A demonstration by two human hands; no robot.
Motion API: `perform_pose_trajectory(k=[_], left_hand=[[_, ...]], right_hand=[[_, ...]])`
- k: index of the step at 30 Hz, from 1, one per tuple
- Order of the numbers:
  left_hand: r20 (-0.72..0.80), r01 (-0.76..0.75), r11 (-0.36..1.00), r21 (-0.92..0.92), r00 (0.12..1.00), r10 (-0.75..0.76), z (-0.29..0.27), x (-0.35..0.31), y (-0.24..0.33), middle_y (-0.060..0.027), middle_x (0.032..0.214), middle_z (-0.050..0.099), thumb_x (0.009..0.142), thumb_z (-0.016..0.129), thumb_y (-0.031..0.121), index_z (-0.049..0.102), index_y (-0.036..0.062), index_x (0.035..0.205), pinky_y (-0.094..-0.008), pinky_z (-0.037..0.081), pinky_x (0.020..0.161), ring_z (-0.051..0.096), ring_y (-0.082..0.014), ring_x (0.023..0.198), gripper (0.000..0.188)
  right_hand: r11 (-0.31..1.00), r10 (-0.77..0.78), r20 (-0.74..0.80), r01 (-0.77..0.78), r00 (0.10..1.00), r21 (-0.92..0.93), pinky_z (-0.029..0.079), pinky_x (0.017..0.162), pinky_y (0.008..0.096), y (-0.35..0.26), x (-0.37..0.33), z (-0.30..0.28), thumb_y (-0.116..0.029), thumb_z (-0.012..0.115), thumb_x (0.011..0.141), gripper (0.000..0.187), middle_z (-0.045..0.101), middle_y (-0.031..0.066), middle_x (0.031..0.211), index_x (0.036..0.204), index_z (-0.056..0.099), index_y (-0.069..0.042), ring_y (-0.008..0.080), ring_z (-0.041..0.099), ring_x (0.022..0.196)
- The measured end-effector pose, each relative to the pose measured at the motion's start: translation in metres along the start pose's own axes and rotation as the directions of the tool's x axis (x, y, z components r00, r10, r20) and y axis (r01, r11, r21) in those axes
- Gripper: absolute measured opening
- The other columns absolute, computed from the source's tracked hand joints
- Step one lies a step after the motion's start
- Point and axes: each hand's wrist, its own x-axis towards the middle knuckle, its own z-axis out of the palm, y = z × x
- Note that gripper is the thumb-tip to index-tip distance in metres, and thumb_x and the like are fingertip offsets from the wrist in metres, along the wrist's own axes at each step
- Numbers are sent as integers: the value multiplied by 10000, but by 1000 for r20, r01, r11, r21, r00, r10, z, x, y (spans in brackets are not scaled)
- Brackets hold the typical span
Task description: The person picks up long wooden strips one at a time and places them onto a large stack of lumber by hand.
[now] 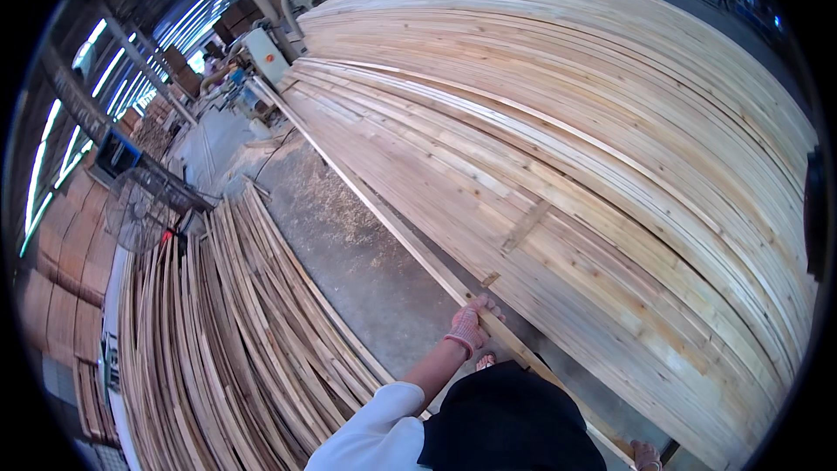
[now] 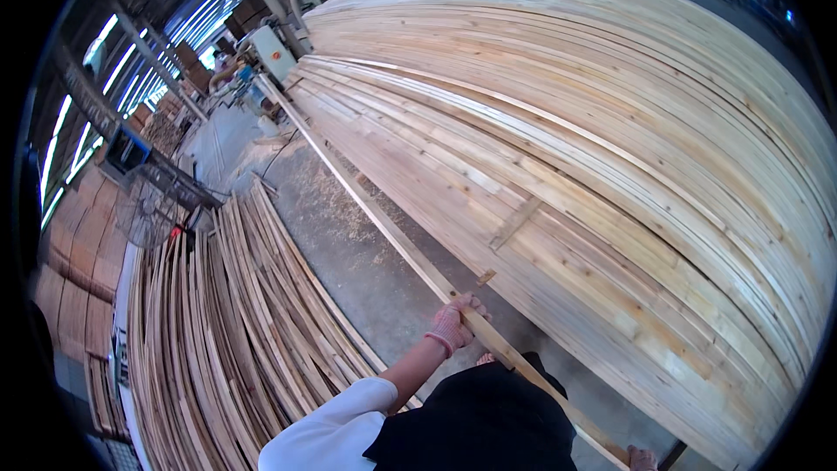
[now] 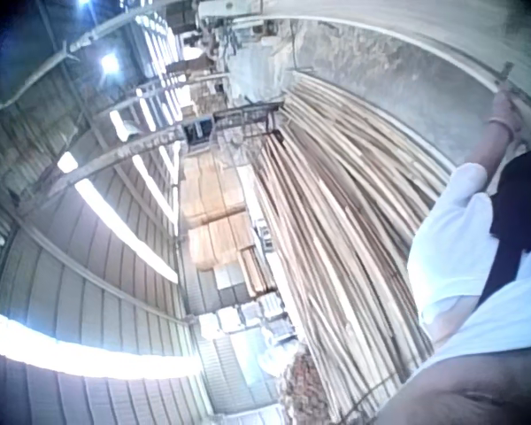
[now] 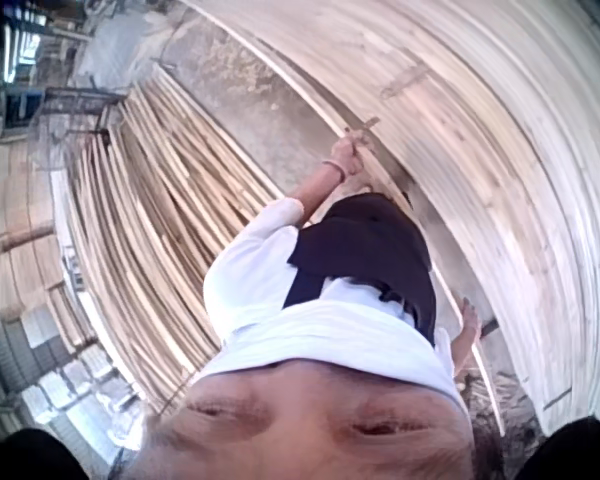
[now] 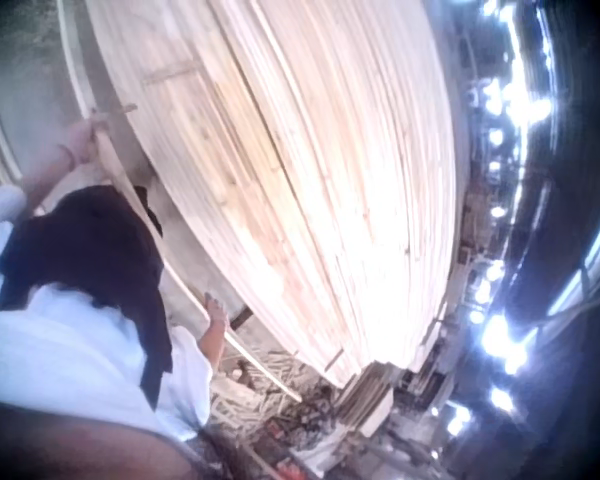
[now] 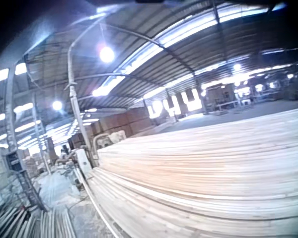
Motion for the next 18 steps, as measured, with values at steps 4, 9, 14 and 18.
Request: perform_pose_trajectory(k=[4, 9, 14, 18], left_hand=[[19, 2, 999, -39, 1000, -1, -19, 15, 7, -54, 771, 528, 914, 557, 115, 527, 82, 903, -479, 508, 745, 544, -248, 689, 45], [347, 134, 959, -251, 937, -40, -33, 24, 16, -47, 808, 531, 871, 610, 111, 537, 78, 935, -491, 501, 811, 552, -246, 751, 102], [47, -24, 980, -198, 998, 34, -32, 17, 27, -81, 974, 612, 895, 630, 181, 575, 78, 1104, -483, 484, 884, 592, -278, 876, 240], [115, 50, 997, -51, 992, -44, -52, 10, 11, -117, 1132, 632, 918, 626, 231, 570, 75, 1202, -472, 473, 940, 602, -318, 1028, 328]], right_hand=[[998, 59, -26, -59, 998, 17, 480, 898, 468, 0, 0, -5, -349, 458, 937, 304, 637, 208, 1106, 1162, 627, -233, 369, 602, 1073], [992, 111, -115, -103, 987, 78, 475, 883, 474, -9, -11, -30, -380, 454, 941, 329, 633, 222, 1104, 1135, 646, -196, 376, 600, 1055], [940, 221, -392, -88, 893, 330, 460, 826, 493, -92, -6, -69, -477, 450, 943, 493, 648, 249, 965, 944, 695, -48, 400, 612, 940], [878, 111, -509, 156, 854, 453, 460, 785, 509, -196, 0, -116, -519, 448, 938, 574, 633, 254, 734, 776, 683, -21, 429, 619, 820]])
